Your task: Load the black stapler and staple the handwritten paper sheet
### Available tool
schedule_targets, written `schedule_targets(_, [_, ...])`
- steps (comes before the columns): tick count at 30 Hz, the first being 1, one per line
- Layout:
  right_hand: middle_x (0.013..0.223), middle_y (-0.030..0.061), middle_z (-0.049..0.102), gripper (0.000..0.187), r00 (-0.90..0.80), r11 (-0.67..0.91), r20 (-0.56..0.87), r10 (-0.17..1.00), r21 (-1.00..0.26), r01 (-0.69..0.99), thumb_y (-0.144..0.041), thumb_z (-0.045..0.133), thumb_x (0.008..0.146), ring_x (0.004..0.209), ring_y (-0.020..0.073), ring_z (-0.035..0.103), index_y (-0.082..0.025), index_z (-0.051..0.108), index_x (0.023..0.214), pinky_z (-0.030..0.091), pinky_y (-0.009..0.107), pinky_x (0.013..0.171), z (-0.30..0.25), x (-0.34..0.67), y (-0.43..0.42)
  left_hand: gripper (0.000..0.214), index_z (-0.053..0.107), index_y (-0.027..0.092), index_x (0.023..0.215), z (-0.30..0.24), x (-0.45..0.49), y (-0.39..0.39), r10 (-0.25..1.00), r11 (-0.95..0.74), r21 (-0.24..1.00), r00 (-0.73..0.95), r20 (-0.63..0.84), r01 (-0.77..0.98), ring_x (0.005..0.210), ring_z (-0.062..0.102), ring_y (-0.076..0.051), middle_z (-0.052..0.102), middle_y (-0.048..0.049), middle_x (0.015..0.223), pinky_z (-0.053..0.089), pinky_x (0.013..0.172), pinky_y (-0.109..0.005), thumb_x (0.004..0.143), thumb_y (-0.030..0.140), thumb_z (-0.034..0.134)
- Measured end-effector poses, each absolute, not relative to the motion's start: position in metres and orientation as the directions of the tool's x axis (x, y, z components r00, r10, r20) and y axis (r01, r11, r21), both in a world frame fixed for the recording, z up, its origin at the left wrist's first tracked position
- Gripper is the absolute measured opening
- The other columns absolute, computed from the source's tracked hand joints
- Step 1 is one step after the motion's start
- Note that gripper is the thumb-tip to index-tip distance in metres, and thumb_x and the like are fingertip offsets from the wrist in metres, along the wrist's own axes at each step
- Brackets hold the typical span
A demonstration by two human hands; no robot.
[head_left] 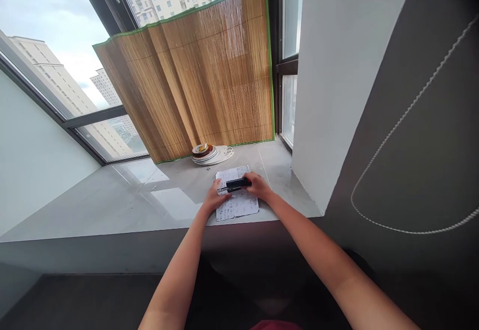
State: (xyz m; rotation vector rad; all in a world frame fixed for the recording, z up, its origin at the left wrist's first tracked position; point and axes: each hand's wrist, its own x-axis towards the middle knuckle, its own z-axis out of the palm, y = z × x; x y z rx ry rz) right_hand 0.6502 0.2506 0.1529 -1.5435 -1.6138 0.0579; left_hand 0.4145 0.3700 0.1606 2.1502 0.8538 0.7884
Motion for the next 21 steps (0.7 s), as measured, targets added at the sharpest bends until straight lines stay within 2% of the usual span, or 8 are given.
schedule_targets(2, [0.096, 0.0031, 0.068, 0.023, 0.159, 0.277, 0.618, 0.770, -0.548, 0.789, -0.015, 0.077, 0.082, 0.091, 0.0214, 0.062, -0.022, 0.065, 0.100, 0.050, 0.031, 0.078, 0.158, 0.648, 0.244, 0.078, 0.059, 0.020, 0.134, 0.166, 0.415, 0.363, 0.773, -0.541, 0.805, 0.522, 0.361, 0.243, 0.149, 0.047, -0.035, 0.056, -0.0168, 0.152, 0.031, 0.127, -0.049, 0.066, 0.036, 0.093])
schedule_targets(5, [0.100, 0.0057, 0.069, 0.020, 0.121, 0.347, 0.730, 0.673, -0.455, 0.820, -0.011, 0.070, 0.088, 0.098, 0.0245, 0.061, -0.023, 0.063, 0.102, 0.054, 0.034, 0.078, 0.162, 0.644, 0.238, 0.036, 0.063, 0.022, 0.124, 0.177, 0.418, 0.355, 0.895, -0.369, 0.929, 0.272, 0.354, 0.006, 0.149, 0.047, -0.028, 0.058, -0.0124, 0.150, 0.030, 0.128, -0.044, 0.092, 0.038, 0.071])
schedule_targets(6, [0.103, 0.0067, 0.070, 0.021, 0.088, 0.363, 0.760, 0.644, -0.405, 0.839, -0.009, 0.067, 0.089, 0.101, 0.0254, 0.060, -0.023, 0.063, 0.104, 0.055, 0.035, 0.078, 0.163, 0.643, 0.237, 0.025, 0.064, 0.022, 0.119, 0.181, 0.420, 0.354, 0.939, -0.262, 0.961, 0.207, 0.275, -0.089, 0.145, 0.051, -0.026, 0.061, -0.0121, 0.147, 0.034, 0.126, -0.043, 0.099, 0.036, 0.061])
schedule_targets(8, [0.111, 0.0082, 0.070, 0.026, -0.017, 0.390, 0.809, 0.588, -0.265, 0.882, -0.004, 0.060, 0.092, 0.108, 0.0265, 0.059, -0.024, 0.064, 0.108, 0.057, 0.038, 0.081, 0.162, 0.640, 0.238, 0.022, 0.063, 0.020, 0.109, 0.188, 0.424, 0.355, 0.986, -0.010, 0.967, 0.160, 0.053, -0.256, 0.134, 0.061, -0.024, 0.065, -0.0139, 0.139, 0.045, 0.119, -0.042, 0.105, 0.032, 0.045])
schedule_targets(11, [0.118, 0.0087, 0.069, 0.034, -0.192, 0.398, 0.840, 0.508, -0.030, 0.917, 0.001, 0.052, 0.093, 0.113, 0.0259, 0.058, -0.024, 0.067, 0.110, 0.057, 0.041, 0.092, 0.159, 0.638, 0.240, 0.029, 0.063, 0.017, 0.104, 0.193, 0.431, 0.359, 0.928, 0.343, 0.845, 0.289, -0.236, -0.410, 0.115, 0.071, -0.025, 0.070, -0.0185, 0.124, 0.057, 0.103, -0.042, 0.107, 0.032, 0.037])
schedule_targets(13, [0.117, 0.0090, 0.069, 0.034, -0.276, 0.398, 0.840, 0.468, 0.078, 0.914, 0.002, 0.050, 0.095, 0.114, 0.0253, 0.058, -0.024, 0.068, 0.109, 0.056, 0.042, 0.096, 0.157, 0.637, 0.241, 0.031, 0.064, 0.014, 0.106, 0.193, 0.435, 0.362, 0.845, 0.514, 0.715, 0.425, -0.326, -0.474, 0.108, 0.073, -0.025, 0.072, -0.0206, 0.116, 0.061, 0.096, -0.040, 0.107, 0.032, 0.038])
schedule_targets(18, [0.117, 0.0099, 0.069, 0.027, -0.334, 0.424, 0.814, 0.476, 0.120, 0.898, -0.005, 0.053, 0.100, 0.116, 0.0251, 0.059, -0.024, 0.070, 0.110, 0.055, 0.044, 0.100, 0.153, 0.638, 0.241, 0.023, 0.066, 0.009, 0.110, 0.184, 0.442, 0.370, 0.808, 0.558, 0.686, 0.492, -0.323, -0.467, 0.103, 0.075, -0.023, 0.073, -0.0198, 0.106, 0.063, 0.096, -0.036, 0.102, 0.014, 0.046])
schedule_targets(21, [0.119, 0.0094, 0.069, 0.032, -0.275, 0.433, 0.784, 0.556, 0.009, 0.901, -0.007, 0.049, 0.101, 0.117, 0.0255, 0.059, -0.027, 0.071, 0.113, 0.053, 0.045, 0.102, 0.153, 0.639, 0.240, 0.020, 0.069, 0.010, 0.109, 0.176, 0.442, 0.374, 0.872, 0.373, 0.849, 0.453, -0.183, -0.375, 0.106, 0.075, -0.025, 0.075, -0.0176, 0.104, 0.062, 0.103, -0.043, 0.099, 0.011, 0.052])
